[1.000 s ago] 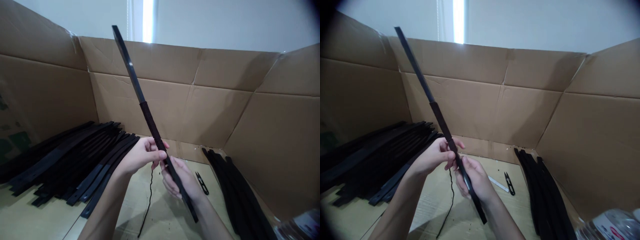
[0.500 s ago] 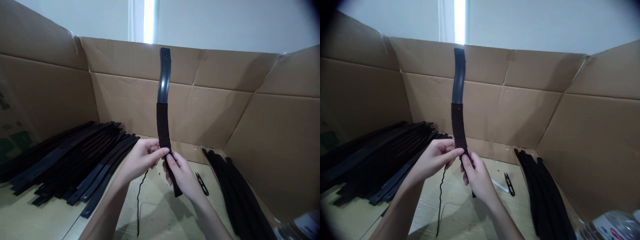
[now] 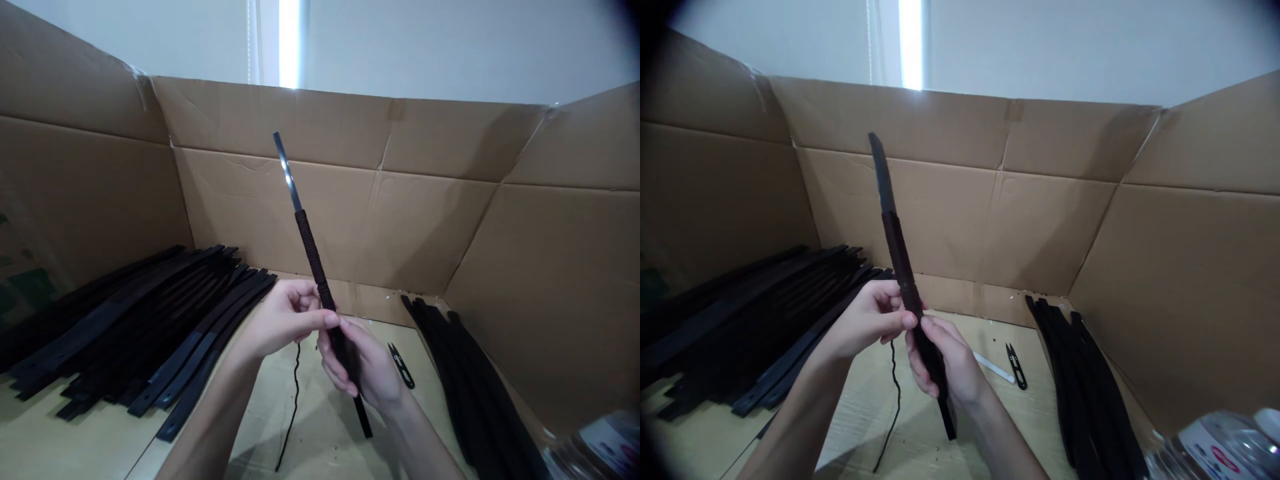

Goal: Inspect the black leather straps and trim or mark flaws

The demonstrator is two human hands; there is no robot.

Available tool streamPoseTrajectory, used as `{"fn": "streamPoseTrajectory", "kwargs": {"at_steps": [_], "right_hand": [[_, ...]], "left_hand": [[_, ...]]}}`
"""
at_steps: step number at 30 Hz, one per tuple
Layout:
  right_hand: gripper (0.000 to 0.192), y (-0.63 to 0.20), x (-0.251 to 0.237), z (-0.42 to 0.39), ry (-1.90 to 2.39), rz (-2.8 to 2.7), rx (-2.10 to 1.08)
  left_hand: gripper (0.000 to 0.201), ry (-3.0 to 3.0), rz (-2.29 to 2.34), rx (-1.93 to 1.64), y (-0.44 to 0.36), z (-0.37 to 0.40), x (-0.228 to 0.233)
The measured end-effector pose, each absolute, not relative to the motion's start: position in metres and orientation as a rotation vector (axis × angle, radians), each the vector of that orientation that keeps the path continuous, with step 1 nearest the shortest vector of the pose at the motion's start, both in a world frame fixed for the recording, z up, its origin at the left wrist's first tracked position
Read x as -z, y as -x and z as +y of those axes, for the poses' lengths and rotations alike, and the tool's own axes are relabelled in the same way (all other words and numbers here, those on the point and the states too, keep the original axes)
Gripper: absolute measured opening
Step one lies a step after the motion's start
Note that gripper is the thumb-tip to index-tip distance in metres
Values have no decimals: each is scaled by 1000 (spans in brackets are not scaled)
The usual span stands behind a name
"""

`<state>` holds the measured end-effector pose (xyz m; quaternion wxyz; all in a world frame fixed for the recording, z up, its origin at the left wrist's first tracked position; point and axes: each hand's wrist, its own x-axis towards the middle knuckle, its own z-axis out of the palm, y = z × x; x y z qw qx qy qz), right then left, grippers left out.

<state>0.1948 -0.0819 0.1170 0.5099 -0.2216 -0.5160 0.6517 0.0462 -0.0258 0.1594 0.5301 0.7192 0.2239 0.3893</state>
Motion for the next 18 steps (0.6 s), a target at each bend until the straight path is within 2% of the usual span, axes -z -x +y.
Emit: {"fn": "streamPoseTrajectory", "kwargs": {"at_steps": [5, 9, 13, 18], "right_hand": [[51, -192, -117, -81, 533, -1321, -1606], [37, -190, -118, -80, 786, -1402, -1292], [35, -190, -117, -78, 972, -1403, -995], [35, -193, -119, -78, 962, -1357, -1028]], "left_hand": [[38, -1628, 577, -990, -52, -30, -162], [40, -1699, 717, -1042, -49, -29, -162], [40, -1829, 818, -1069, -43, -32, -164], [33, -1853, 724, -950, -38, -38, -170]]}}
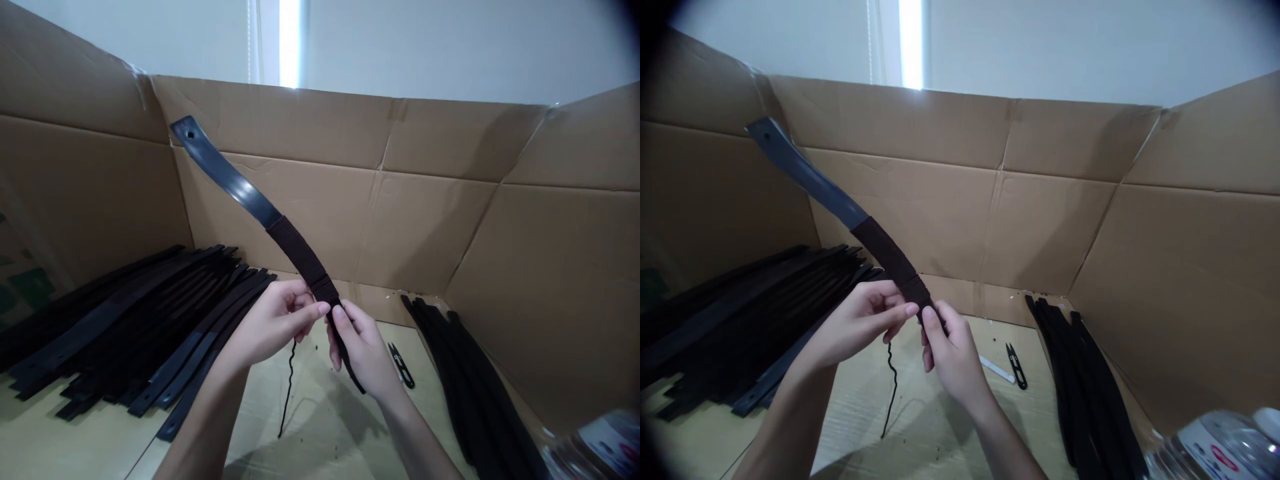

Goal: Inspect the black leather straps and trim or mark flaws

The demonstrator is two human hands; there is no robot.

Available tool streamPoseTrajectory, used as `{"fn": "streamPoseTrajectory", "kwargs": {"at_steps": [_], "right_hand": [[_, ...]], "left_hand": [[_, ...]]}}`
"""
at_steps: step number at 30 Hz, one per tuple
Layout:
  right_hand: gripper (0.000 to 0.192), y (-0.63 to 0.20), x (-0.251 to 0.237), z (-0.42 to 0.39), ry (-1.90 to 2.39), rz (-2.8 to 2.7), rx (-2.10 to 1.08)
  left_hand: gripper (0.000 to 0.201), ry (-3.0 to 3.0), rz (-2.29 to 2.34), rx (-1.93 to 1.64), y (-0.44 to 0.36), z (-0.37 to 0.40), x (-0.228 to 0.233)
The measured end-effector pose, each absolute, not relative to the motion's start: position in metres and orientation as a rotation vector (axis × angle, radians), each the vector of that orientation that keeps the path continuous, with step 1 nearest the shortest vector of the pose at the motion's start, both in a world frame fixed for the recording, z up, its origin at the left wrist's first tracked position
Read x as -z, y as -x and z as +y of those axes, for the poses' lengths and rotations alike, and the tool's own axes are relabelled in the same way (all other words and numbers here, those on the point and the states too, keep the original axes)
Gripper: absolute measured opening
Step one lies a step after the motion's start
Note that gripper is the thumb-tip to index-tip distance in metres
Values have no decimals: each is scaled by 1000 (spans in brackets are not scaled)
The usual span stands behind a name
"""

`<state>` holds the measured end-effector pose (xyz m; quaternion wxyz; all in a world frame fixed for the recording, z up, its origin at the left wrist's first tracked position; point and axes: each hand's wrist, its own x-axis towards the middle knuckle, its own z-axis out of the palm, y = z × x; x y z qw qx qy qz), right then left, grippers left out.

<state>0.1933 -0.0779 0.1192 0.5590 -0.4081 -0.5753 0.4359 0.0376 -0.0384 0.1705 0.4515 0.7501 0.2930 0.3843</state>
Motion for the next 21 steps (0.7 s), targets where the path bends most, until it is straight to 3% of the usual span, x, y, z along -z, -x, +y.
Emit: {"fn": "streamPoseTrajectory", "kwargs": {"at_steps": [5, 12, 21], "right_hand": [[38, -197, -117, -79, 801, -1191, -1351], [41, -197, -116, -77, 380, -1093, -1935], [49, -196, -116, -76, 462, -1129, -1805]], "left_hand": [[23, -1855, 616, -824, -35, -35, -170], [28, -1691, 514, -809, -40, -27, -163], [27, -1744, 659, -1000, -48, -34, -165]]}}
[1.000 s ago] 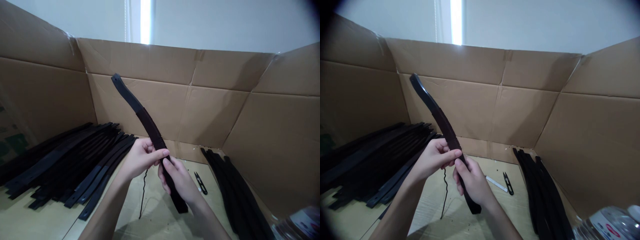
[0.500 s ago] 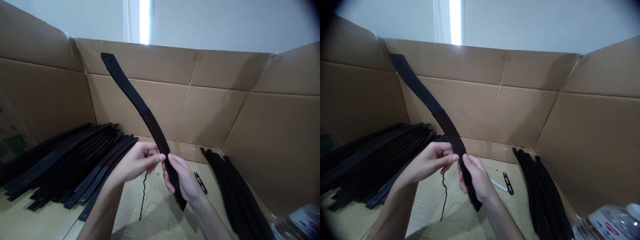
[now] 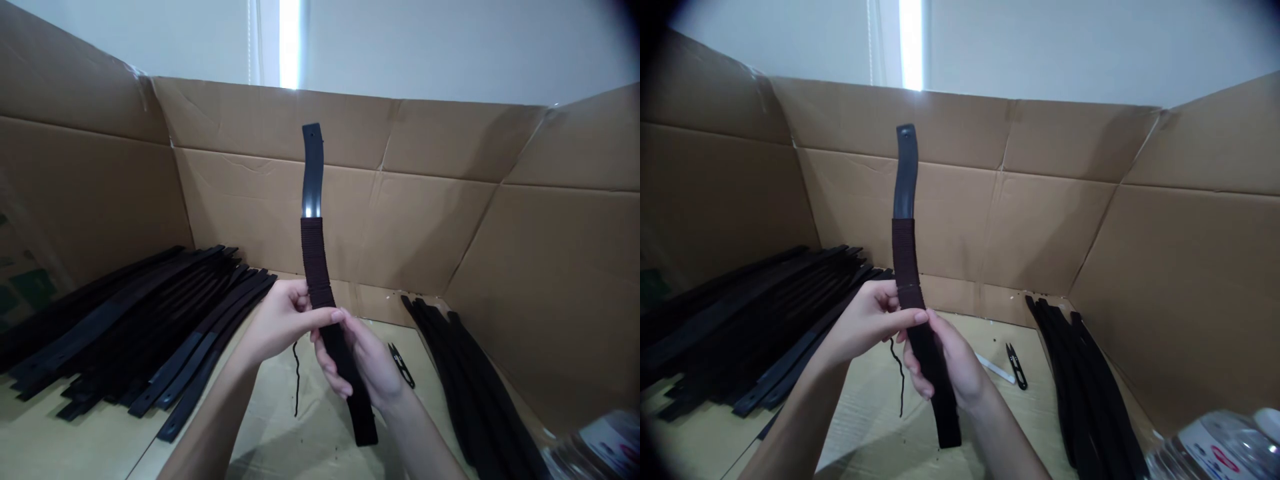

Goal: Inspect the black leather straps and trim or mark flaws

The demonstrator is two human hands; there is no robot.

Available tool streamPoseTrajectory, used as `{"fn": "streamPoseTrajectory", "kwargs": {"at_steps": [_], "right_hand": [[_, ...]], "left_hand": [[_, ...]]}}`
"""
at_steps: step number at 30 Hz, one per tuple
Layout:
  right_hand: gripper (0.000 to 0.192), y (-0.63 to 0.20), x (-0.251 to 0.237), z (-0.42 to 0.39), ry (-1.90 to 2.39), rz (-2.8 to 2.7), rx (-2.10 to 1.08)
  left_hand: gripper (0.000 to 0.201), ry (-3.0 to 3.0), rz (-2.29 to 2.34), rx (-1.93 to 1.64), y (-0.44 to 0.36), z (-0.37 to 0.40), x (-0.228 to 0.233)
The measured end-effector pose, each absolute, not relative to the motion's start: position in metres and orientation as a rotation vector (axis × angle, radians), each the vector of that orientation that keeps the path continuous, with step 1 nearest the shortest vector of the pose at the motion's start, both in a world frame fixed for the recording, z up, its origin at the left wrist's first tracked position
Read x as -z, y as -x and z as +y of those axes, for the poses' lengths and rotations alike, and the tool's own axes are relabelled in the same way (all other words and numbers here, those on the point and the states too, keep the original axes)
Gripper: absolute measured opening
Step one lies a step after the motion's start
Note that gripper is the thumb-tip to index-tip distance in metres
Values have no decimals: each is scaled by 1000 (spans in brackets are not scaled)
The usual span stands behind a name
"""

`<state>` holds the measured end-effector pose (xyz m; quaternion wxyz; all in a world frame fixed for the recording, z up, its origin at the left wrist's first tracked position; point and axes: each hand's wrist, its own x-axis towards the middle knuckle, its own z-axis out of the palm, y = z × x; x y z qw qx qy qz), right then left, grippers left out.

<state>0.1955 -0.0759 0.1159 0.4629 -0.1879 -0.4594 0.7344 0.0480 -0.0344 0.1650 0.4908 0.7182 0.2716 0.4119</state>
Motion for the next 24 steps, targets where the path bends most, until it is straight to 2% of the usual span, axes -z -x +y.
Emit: {"fn": "streamPoseTrajectory", "kwargs": {"at_steps": [5, 8, 13, 19, 24], "right_hand": [[40, -199, -117, -77, 636, -1175, -1557], [41, -200, -118, -77, 650, -1188, -1515], [46, -202, -119, -77, 519, -1112, -1704], [50, -201, -113, -74, 369, -1029, -1990], [47, -195, -112, -73, 346, -1107, -1927]], "left_hand": [[26, -1815, 649, -920, -42, -31, -166], [26, -1818, 608, -854, -35, -29, -167], [23, -1826, 491, -729, -32, -27, -169], [30, -1733, 430, -778, -39, -19, -162], [34, -1680, 469, -869, -47, -22, -159]]}}
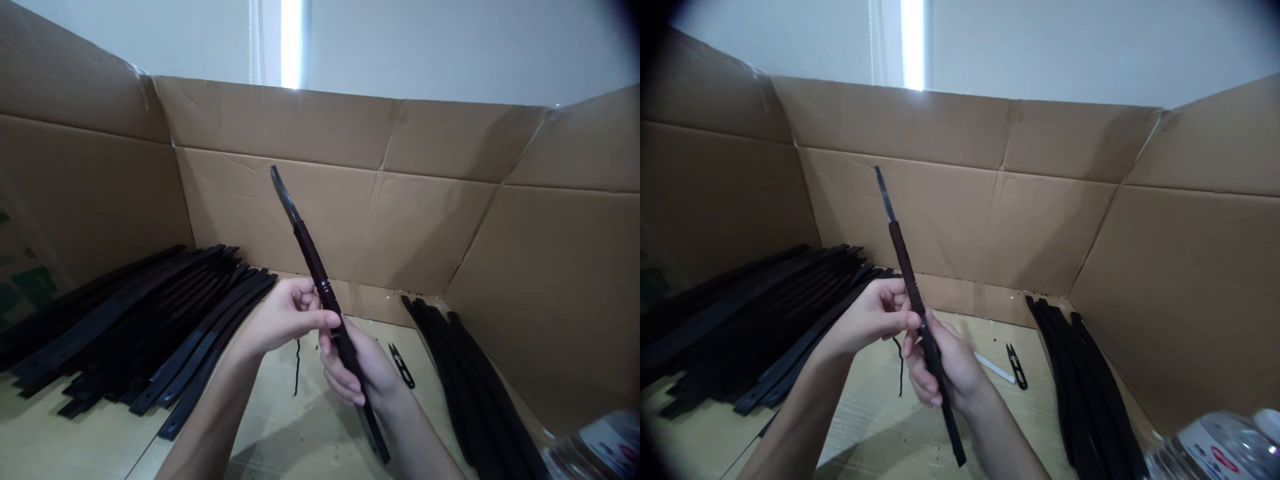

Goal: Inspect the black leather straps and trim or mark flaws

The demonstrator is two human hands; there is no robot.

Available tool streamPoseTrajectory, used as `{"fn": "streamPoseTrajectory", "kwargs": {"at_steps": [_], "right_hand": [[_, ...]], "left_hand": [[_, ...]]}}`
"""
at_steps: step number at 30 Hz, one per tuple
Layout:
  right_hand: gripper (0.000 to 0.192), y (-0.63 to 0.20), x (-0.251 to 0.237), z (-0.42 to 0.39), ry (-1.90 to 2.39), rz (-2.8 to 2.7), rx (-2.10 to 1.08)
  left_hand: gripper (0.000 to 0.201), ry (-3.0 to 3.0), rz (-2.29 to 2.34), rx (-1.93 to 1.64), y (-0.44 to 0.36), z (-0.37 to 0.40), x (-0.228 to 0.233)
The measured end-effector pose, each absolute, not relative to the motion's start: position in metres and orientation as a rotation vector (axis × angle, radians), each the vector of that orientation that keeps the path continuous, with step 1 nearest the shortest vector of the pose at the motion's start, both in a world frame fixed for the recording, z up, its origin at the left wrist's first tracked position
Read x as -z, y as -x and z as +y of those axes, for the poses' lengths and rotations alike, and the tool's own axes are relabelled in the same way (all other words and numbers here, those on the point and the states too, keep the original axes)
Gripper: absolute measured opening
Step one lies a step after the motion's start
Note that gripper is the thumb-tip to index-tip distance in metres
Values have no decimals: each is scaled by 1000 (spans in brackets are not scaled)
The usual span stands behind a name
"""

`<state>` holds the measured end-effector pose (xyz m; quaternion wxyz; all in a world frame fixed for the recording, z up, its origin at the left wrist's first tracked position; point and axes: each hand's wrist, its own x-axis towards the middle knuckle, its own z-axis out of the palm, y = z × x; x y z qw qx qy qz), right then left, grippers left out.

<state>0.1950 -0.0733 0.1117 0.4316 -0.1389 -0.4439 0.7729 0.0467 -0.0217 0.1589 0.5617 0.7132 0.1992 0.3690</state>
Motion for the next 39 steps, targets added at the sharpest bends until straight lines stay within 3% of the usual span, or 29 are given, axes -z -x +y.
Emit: {"fn": "streamPoseTrajectory", "kwargs": {"at_steps": [4, 9, 13, 20, 26, 31, 39], "right_hand": [[50, -194, -114, -74, 493, -1141, -1756], [39, -193, -118, -78, 707, -1219, -1380], [46, -192, -119, -80, 802, -1240, -1265], [45, -190, -118, -81, 678, -1110, -1421], [45, -193, -119, -82, 516, -1027, -1732], [51, -193, -115, -79, 418, -1081, -1969], [48, -187, -118, -82, 531, -1124, -1763]], "left_hand": [[32, -1665, 550, -961, -50, -27, -162], [31, -1728, 663, -1012, -43, -30, -165], [27, -1756, 639, -965, -39, -32, -164], [27, -1721, 572, -877, -36, -37, -167], [35, -1718, 469, -779, -32, -36, -169], [28, -1655, 361, -776, -34, -30, -165], [29, -1678, 575, -1025, -44, -40, -169]]}}
